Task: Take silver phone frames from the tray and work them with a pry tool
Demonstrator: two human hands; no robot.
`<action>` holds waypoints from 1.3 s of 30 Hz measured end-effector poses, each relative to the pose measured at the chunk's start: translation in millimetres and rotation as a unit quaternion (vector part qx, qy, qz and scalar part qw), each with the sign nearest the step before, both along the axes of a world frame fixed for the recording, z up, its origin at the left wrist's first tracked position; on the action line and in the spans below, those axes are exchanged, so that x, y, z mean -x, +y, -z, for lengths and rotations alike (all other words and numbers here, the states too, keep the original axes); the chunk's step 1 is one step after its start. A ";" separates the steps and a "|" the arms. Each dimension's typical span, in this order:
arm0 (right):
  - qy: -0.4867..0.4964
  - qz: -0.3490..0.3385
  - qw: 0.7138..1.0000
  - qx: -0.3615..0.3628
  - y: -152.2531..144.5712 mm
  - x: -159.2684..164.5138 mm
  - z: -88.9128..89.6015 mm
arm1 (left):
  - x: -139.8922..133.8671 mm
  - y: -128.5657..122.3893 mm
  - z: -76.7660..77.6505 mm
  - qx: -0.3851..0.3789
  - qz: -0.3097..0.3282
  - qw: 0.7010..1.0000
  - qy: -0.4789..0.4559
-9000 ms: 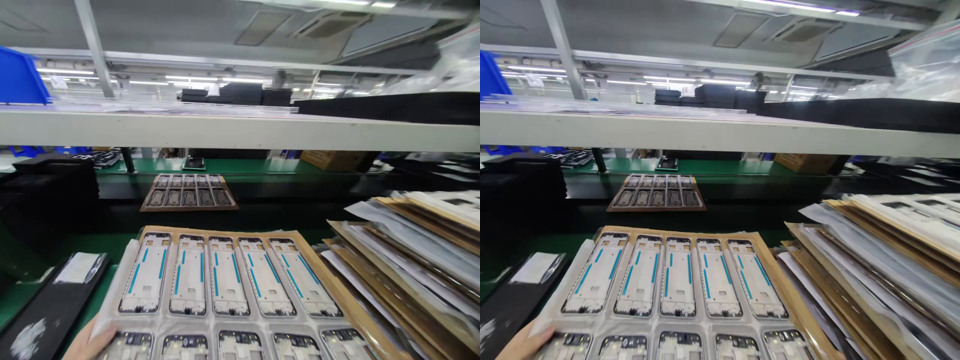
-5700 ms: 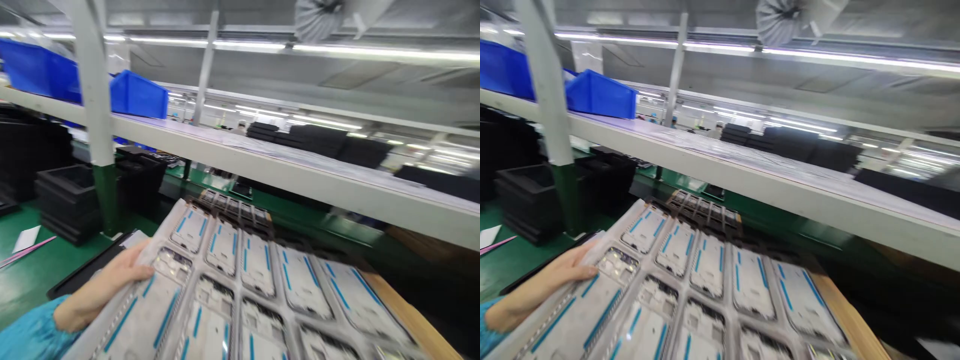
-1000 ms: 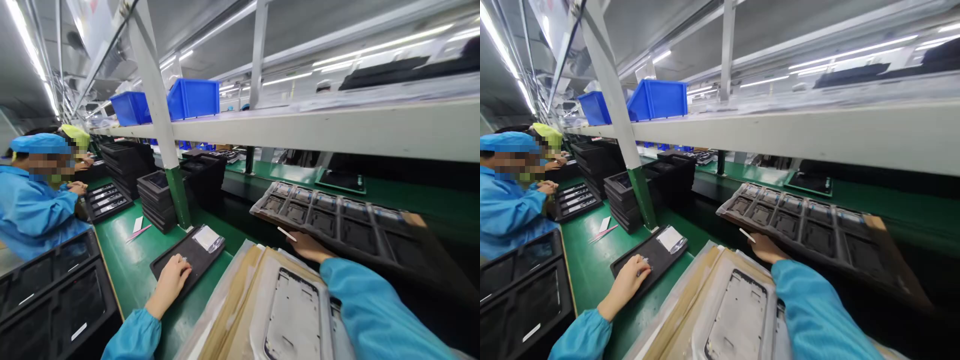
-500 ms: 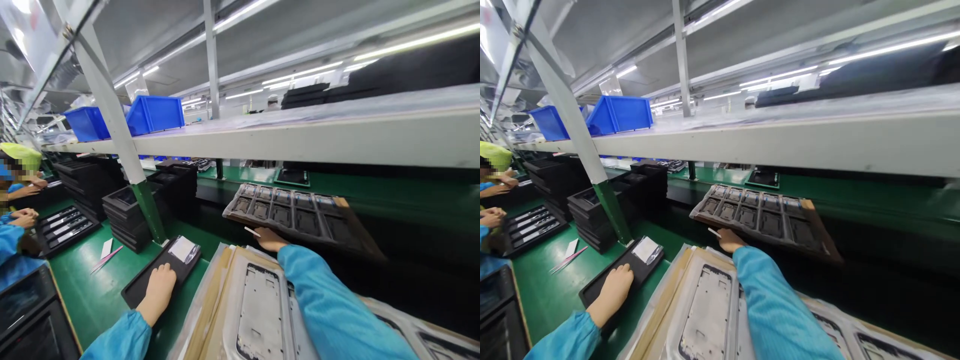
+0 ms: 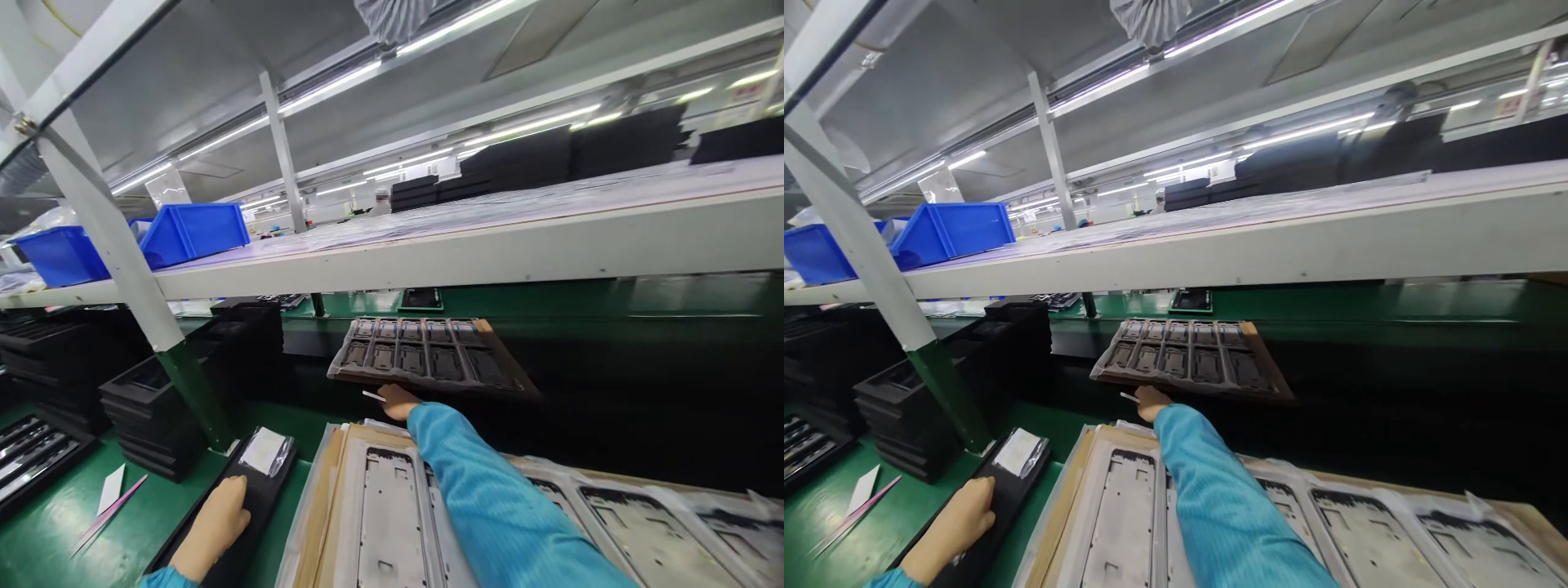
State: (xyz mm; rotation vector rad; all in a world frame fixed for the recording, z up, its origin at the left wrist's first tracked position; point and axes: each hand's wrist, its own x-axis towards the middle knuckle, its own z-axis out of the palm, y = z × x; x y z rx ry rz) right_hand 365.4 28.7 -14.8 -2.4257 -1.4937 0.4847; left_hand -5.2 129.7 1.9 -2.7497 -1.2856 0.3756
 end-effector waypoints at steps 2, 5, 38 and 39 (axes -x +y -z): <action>-0.002 0.000 1.000 0.002 -1.4 0.4 -2.1 | -0.9 4.1 -1.3 0.003 0.001 1.000 -0.014; -0.004 -0.004 1.000 0.004 -3.6 1.3 -4.0 | -0.3 6.9 -0.7 0.012 0.002 0.999 -0.034; -0.022 -0.002 1.000 0.014 -4.9 2.9 -0.6 | 7.6 11.4 16.5 0.053 -0.043 0.994 -0.085; -0.030 0.000 0.999 0.009 -5.7 4.1 -1.5 | 4.0 7.8 17.3 0.050 -0.043 0.994 -0.084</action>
